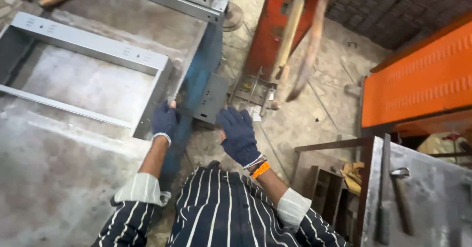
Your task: Spot welding metal components together to assemble a frame or casing.
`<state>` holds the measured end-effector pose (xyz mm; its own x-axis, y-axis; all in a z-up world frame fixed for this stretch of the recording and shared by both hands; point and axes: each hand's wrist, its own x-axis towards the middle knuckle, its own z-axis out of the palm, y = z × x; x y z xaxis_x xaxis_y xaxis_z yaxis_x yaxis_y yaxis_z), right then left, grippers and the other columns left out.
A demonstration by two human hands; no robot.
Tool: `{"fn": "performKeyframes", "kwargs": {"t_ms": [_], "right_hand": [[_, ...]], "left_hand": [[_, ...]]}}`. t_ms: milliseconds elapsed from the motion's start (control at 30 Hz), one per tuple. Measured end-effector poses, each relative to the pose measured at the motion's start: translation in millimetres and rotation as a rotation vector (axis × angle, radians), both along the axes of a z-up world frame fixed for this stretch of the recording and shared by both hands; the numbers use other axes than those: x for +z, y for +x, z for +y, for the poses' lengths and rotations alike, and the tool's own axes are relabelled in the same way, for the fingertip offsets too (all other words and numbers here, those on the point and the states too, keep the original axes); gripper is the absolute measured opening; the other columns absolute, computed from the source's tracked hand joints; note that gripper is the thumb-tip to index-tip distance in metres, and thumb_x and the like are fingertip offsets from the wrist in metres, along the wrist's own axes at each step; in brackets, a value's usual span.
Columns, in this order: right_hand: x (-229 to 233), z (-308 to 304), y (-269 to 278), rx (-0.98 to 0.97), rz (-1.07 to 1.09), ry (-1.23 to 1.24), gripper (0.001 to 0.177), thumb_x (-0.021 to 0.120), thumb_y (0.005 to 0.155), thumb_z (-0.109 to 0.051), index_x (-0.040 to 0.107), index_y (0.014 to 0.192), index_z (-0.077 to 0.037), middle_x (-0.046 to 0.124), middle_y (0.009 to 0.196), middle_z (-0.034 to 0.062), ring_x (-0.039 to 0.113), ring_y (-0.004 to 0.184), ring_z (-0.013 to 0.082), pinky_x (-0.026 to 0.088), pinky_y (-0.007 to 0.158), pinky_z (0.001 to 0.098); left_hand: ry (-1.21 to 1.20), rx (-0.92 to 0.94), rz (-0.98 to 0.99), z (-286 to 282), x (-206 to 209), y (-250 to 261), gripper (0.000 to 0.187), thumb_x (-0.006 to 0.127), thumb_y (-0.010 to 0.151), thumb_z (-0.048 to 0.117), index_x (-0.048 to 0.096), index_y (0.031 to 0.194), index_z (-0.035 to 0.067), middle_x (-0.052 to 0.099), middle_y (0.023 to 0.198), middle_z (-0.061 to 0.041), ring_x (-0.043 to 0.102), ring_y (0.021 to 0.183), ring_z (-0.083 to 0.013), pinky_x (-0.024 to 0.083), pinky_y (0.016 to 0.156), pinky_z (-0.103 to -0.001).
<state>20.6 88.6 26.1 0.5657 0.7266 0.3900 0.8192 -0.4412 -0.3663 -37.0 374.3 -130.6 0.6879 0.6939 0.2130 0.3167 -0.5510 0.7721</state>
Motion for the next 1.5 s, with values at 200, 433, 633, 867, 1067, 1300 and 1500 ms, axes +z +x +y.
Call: {"fn": "performKeyframes", "kwargs": {"t_ms": [200, 433, 633, 867, 1067, 1300, 1500], "right_hand": [[-10, 55, 2, -0.02, 0.012, 0.002, 0.062, 0.074, 0.078, -0.013, 0.058, 0.137, -0.008, 0.058, 0.143, 0.0136, 0.048, 0.138, 0.0348, 0.031, 0.116, 0.0567], [-2, 73, 4, -0.092, 0.099, 0.008, 0.063, 0.075, 0.074, -0.013, 0.058, 0.134, -0.008, 0.059, 0.142, 0.0136, 0.051, 0.136, 0.0352, 0.034, 0.115, 0.0536], [-18, 52, 12, -0.109, 0.264, 0.032, 0.07, 0.076, 0.07, -0.013, 0.057, 0.137, -0.008, 0.059, 0.141, 0.0159, 0.053, 0.132, 0.0363, 0.04, 0.109, 0.0471], [-102, 1, 25, -0.476, 0.598, 0.129, 0.071, 0.079, 0.074, -0.023, 0.055, 0.14, -0.01, 0.065, 0.135, 0.0145, 0.066, 0.115, 0.0336, 0.051, 0.097, 0.0435], [-153, -53, 29, -0.595, 0.908, 0.091, 0.068, 0.076, 0.077, -0.027, 0.055, 0.139, -0.01, 0.067, 0.131, 0.0133, 0.07, 0.112, 0.0304, 0.053, 0.094, 0.0411], [-169, -139, 25, -0.725, 1.423, 0.317, 0.066, 0.045, 0.104, -0.058, 0.067, 0.134, -0.004, 0.071, 0.123, 0.0257, 0.066, 0.108, 0.0477, 0.049, 0.089, 0.0619], [-93, -241, -8, 0.041, 2.031, 1.29, 0.081, 0.036, 0.098, -0.062, 0.047, 0.144, 0.004, 0.067, 0.13, 0.0219, 0.066, 0.119, 0.0332, 0.053, 0.105, 0.0424]], "left_hand": [[0.28, 0.054, 0.331, 69, 47, 6, 0.033, 0.071, 0.087, 0.041, 0.082, 0.098, 0.012, 0.07, 0.121, -0.02, 0.064, 0.105, -0.0425, 0.048, 0.087, -0.051], [0.021, -0.105, 0.535, 107, -32, 39, 0.041, 0.069, 0.093, 0.049, 0.078, 0.109, 0.013, 0.073, 0.113, -0.018, 0.067, 0.105, -0.0389, 0.052, 0.09, -0.048], [0.059, 0.044, 0.645, 76, -4, 39, 0.028, 0.07, 0.091, 0.038, 0.081, 0.105, 0.016, 0.075, 0.102, -0.016, 0.071, 0.094, -0.0391, 0.055, 0.081, -0.05], [0.122, -0.215, 0.589, -2, 17, 27, 0.02, 0.071, 0.085, 0.025, 0.081, 0.095, 0.011, 0.074, 0.094, -0.02, 0.071, 0.09, -0.0398, 0.056, 0.082, -0.049], [0.134, -0.471, 0.468, -127, 44, 22, 0.018, 0.069, 0.079, 0.019, 0.081, 0.092, 0.014, 0.073, 0.091, -0.019, 0.07, 0.089, -0.04, 0.056, 0.083, -0.049], [-0.005, -0.752, 0.357, -284, 125, 13, 0.03, 0.07, 0.072, 0.015, 0.083, 0.096, 0.024, 0.073, 0.088, -0.016, 0.07, 0.084, -0.0369, 0.055, 0.079, -0.049], [-0.209, -0.9, 0.196, -389, 189, -12, 0.023, 0.074, 0.079, 0.025, 0.08, 0.098, 0.014, 0.075, 0.086, -0.017, 0.072, 0.081, -0.0347, 0.056, 0.073, -0.044]]}}
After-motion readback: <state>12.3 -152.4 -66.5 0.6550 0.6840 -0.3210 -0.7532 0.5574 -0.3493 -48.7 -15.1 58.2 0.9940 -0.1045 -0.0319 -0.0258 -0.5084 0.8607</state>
